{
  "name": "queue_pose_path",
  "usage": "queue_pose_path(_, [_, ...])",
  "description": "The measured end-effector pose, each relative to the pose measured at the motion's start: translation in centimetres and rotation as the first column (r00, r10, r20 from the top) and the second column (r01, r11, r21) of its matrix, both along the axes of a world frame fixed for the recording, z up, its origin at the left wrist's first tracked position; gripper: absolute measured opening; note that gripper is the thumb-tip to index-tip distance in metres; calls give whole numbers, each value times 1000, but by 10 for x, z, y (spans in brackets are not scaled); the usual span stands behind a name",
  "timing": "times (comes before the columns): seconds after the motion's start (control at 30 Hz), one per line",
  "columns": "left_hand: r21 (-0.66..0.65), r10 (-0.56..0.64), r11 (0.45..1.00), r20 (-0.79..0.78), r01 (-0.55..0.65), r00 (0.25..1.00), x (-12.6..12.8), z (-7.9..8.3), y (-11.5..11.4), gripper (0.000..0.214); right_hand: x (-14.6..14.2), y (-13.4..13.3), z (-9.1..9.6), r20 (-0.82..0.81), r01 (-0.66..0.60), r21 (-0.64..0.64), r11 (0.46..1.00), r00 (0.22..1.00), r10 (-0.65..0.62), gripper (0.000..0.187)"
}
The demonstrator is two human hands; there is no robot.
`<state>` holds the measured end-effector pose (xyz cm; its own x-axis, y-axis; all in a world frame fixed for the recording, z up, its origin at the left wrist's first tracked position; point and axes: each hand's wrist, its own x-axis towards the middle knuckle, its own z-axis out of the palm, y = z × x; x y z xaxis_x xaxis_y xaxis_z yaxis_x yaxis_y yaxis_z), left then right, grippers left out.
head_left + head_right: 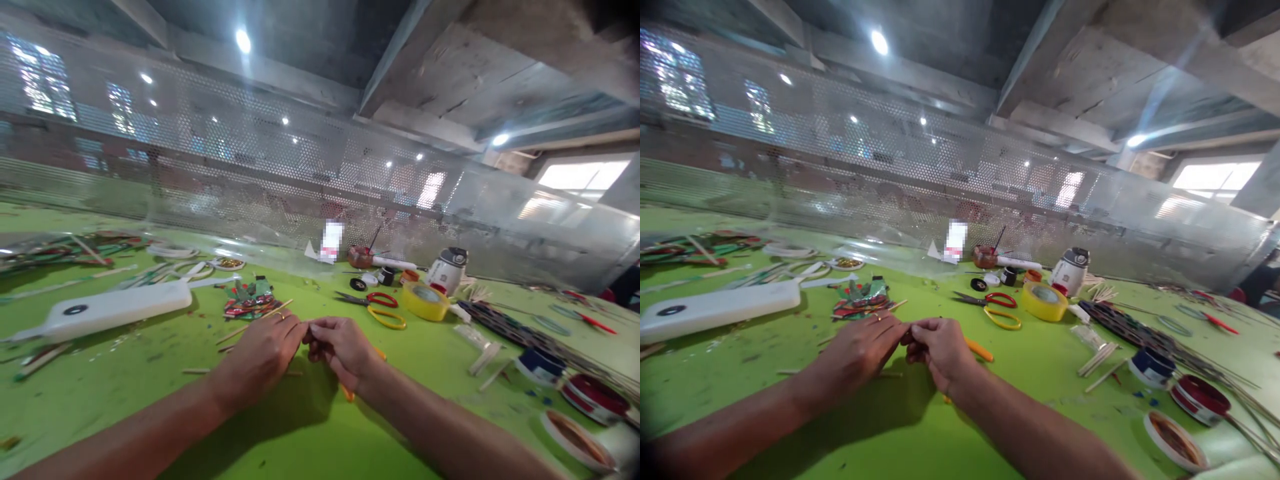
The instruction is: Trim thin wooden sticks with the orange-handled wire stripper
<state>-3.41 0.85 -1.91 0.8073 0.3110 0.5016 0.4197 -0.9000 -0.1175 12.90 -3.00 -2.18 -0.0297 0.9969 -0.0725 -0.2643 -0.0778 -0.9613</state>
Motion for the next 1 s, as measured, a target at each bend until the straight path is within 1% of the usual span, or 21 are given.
queue_pose_path(0.1, [1,4,1000,-14,-4,1000,0,-1,0,19,0,0,3,-54,19,-48,999,998,-21,24])
queue_pose_path(0.2, [-3,-4,1000,0,4,1000,-1,-1,0,20,0,-2,6,-66,8,-65,998,998,-12,21])
queue_pose_path(0.4, [13,-8,1000,1,8,1000,0,1,-2,22,0,-3,7,-17,13,-83,996,1000,-14,21])
queue_pose_path(0.5, [-20,-24,999,39,25,999,1,1,-1,21,1,-2,5,21,2,-85,996,1000,0,22])
queue_pose_path(0.6, [-101,-32,994,164,49,986,1,-1,5,25,0,-2,3,103,-26,-62,998,994,32,28])
queue_pose_path(0.67, [-214,0,975,247,55,969,1,-1,9,26,-1,-2,2,194,-40,-30,999,980,45,32])
queue_pose_path(0.73, [-350,63,936,282,42,957,1,1,12,26,-1,-3,1,322,-45,13,999,946,38,33])
queue_pose_path(0.8, [-468,112,883,301,44,947,1,4,13,26,1,-2,3,488,-39,73,997,873,-2,31])
queue_pose_path(0.87, [-572,136,816,327,81,935,2,7,13,28,8,-1,8,664,-27,154,988,743,-84,27])
queue_pose_path(0.93, [-666,161,734,358,131,920,2,8,14,28,19,0,16,810,-21,235,972,557,-183,26])
queue_pose_path(1.0, [-734,200,660,377,160,904,2,8,18,27,33,2,23,908,-29,263,964,345,-237,31])
